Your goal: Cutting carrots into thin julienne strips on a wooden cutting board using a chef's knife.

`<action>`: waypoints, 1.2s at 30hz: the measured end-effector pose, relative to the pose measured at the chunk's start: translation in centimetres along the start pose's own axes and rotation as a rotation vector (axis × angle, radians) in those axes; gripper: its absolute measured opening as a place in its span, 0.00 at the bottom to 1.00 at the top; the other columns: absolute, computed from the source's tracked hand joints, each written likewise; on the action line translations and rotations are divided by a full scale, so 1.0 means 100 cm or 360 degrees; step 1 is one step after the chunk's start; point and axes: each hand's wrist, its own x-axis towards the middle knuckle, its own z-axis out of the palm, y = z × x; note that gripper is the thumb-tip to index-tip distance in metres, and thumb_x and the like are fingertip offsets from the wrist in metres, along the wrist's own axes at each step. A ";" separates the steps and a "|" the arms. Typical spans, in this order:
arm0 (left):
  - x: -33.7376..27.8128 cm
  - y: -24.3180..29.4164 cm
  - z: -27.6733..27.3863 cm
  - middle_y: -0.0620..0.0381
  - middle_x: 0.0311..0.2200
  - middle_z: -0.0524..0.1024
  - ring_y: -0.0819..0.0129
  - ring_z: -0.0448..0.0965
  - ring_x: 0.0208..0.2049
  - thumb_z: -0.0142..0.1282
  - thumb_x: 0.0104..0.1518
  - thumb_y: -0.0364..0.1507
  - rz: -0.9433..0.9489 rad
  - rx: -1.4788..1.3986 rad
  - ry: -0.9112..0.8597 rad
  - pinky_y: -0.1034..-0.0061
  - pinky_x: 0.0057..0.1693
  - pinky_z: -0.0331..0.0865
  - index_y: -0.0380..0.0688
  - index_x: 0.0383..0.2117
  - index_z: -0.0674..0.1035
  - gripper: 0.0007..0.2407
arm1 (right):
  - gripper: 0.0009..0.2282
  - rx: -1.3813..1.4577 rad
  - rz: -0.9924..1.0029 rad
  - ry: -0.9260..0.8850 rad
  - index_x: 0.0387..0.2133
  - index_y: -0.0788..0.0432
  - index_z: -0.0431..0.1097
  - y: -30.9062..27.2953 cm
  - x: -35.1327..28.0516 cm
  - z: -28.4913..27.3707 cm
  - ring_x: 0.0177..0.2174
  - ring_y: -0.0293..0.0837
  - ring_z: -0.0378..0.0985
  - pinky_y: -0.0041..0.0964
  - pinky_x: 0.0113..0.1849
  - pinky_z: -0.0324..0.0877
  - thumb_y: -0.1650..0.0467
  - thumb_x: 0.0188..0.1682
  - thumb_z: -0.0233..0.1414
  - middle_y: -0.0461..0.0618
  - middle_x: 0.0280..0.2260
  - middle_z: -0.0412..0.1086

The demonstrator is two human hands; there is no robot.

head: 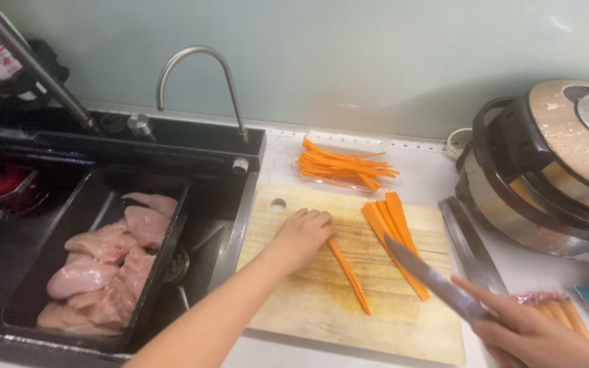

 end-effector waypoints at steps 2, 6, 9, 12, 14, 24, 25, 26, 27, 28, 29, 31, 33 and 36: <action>0.013 -0.004 -0.013 0.57 0.43 0.76 0.59 0.75 0.48 0.58 0.51 0.27 0.0086 -0.0023 -0.0198 0.61 0.54 0.69 0.49 0.36 0.81 0.07 | 0.35 -0.0048 0.0172 0.0290 0.73 0.37 0.47 -0.058 0.006 0.023 0.22 0.37 0.68 0.36 0.25 0.70 0.67 0.53 0.57 0.45 0.25 0.65; 0.032 0.003 -0.040 0.53 0.38 0.76 0.57 0.75 0.43 0.58 0.49 0.29 0.0205 0.0127 -0.0771 0.60 0.45 0.71 0.44 0.32 0.80 0.07 | 0.46 -0.0054 0.0192 0.0855 0.80 0.36 0.39 -0.082 0.049 0.041 0.18 0.45 0.72 0.39 0.20 0.73 0.66 0.50 0.62 0.55 0.28 0.67; 0.018 0.002 -0.015 0.49 0.37 0.77 0.54 0.76 0.41 0.58 0.51 0.29 0.0181 0.0234 -0.0915 0.59 0.43 0.72 0.41 0.35 0.79 0.08 | 0.49 -0.0351 -0.0042 0.1256 0.75 0.45 0.40 -0.087 0.083 0.054 0.27 0.46 0.76 0.41 0.30 0.74 0.61 0.40 0.66 0.52 0.35 0.71; 0.010 0.006 -0.016 0.47 0.35 0.77 0.52 0.78 0.40 0.57 0.48 0.25 0.0091 0.0119 -0.0807 0.60 0.43 0.74 0.38 0.39 0.76 0.12 | 0.53 -0.0551 -0.0195 0.1521 0.72 0.50 0.41 -0.103 0.099 0.059 0.34 0.47 0.79 0.42 0.37 0.75 0.58 0.34 0.69 0.50 0.39 0.74; 0.005 0.009 -0.006 0.46 0.36 0.77 0.51 0.78 0.40 0.57 0.49 0.24 0.0014 0.0094 -0.0779 0.60 0.43 0.74 0.37 0.40 0.75 0.12 | 0.52 -0.0550 -0.0113 0.1505 0.72 0.50 0.40 -0.112 0.100 0.057 0.38 0.49 0.79 0.44 0.40 0.74 0.58 0.35 0.68 0.49 0.43 0.73; 0.066 -0.010 -0.033 0.36 0.48 0.66 0.46 0.78 0.42 0.56 0.49 0.21 -0.0386 0.0028 -0.0846 0.55 0.43 0.76 0.34 0.44 0.70 0.16 | 0.48 -0.0347 0.0079 0.1478 0.74 0.43 0.39 -0.092 0.117 0.041 0.40 0.46 0.81 0.42 0.43 0.74 0.61 0.41 0.64 0.43 0.40 0.77; 0.081 -0.022 -0.029 0.36 0.48 0.66 0.46 0.78 0.42 0.56 0.49 0.21 -0.0384 0.0027 -0.0845 0.55 0.43 0.76 0.34 0.44 0.70 0.16 | 0.48 -0.0347 0.0081 0.1480 0.74 0.43 0.39 -0.093 0.117 0.040 0.40 0.46 0.81 0.42 0.43 0.74 0.61 0.41 0.64 0.43 0.40 0.77; 0.096 -0.033 -0.025 0.37 0.48 0.66 0.45 0.79 0.41 0.54 0.52 0.22 -0.0444 -0.0048 -0.0712 0.54 0.43 0.75 0.34 0.44 0.70 0.13 | 0.47 -0.0281 0.0170 0.1416 0.73 0.43 0.38 -0.094 0.117 0.038 0.39 0.45 0.80 0.41 0.44 0.75 0.62 0.42 0.64 0.42 0.41 0.77; 0.111 -0.044 -0.021 0.38 0.48 0.67 0.44 0.80 0.40 0.51 0.56 0.22 -0.0506 -0.0122 -0.0579 0.53 0.44 0.75 0.35 0.44 0.71 0.11 | 0.47 -0.0214 0.0258 0.1352 0.72 0.43 0.36 -0.095 0.117 0.037 0.38 0.45 0.79 0.40 0.44 0.75 0.62 0.43 0.64 0.42 0.42 0.77; 0.125 -0.053 -0.013 0.38 0.48 0.67 0.44 0.80 0.40 0.51 0.56 0.22 -0.0503 -0.0124 -0.0576 0.53 0.44 0.75 0.35 0.44 0.71 0.11 | 0.47 -0.0215 0.0259 0.1356 0.72 0.43 0.36 -0.093 0.119 0.037 0.38 0.45 0.79 0.40 0.44 0.75 0.62 0.43 0.64 0.42 0.42 0.77; 0.138 -0.062 -0.005 0.38 0.48 0.67 0.43 0.80 0.41 0.51 0.56 0.23 -0.0527 -0.0137 -0.0546 0.52 0.44 0.75 0.35 0.45 0.71 0.12 | 0.47 -0.0189 0.0258 0.1349 0.73 0.42 0.36 -0.091 0.120 0.037 0.38 0.44 0.79 0.40 0.44 0.75 0.63 0.43 0.63 0.42 0.42 0.77; 0.161 -0.072 0.006 0.38 0.49 0.67 0.43 0.80 0.41 0.51 0.56 0.24 -0.0549 -0.0150 -0.0511 0.52 0.45 0.75 0.35 0.46 0.71 0.12 | 0.47 -0.0164 0.0255 0.1347 0.73 0.42 0.36 -0.083 0.124 0.035 0.38 0.44 0.80 0.39 0.44 0.76 0.63 0.44 0.63 0.42 0.41 0.77; 0.177 -0.072 0.013 0.38 0.52 0.66 0.41 0.78 0.45 0.52 0.56 0.29 -0.0663 -0.0202 -0.0589 0.50 0.48 0.74 0.37 0.49 0.70 0.15 | 0.47 -0.0136 0.0235 0.1352 0.73 0.40 0.36 -0.075 0.128 0.034 0.38 0.43 0.80 0.38 0.45 0.76 0.64 0.44 0.64 0.43 0.41 0.78; 0.198 -0.055 -0.001 0.39 0.55 0.64 0.42 0.74 0.50 0.55 0.56 0.44 -0.0803 -0.0164 -0.0826 0.52 0.54 0.69 0.39 0.54 0.69 0.25 | 0.48 -0.0125 0.0184 0.1336 0.72 0.43 0.35 -0.069 0.135 0.030 0.39 0.43 0.83 0.37 0.46 0.74 0.66 0.43 0.64 0.46 0.41 0.75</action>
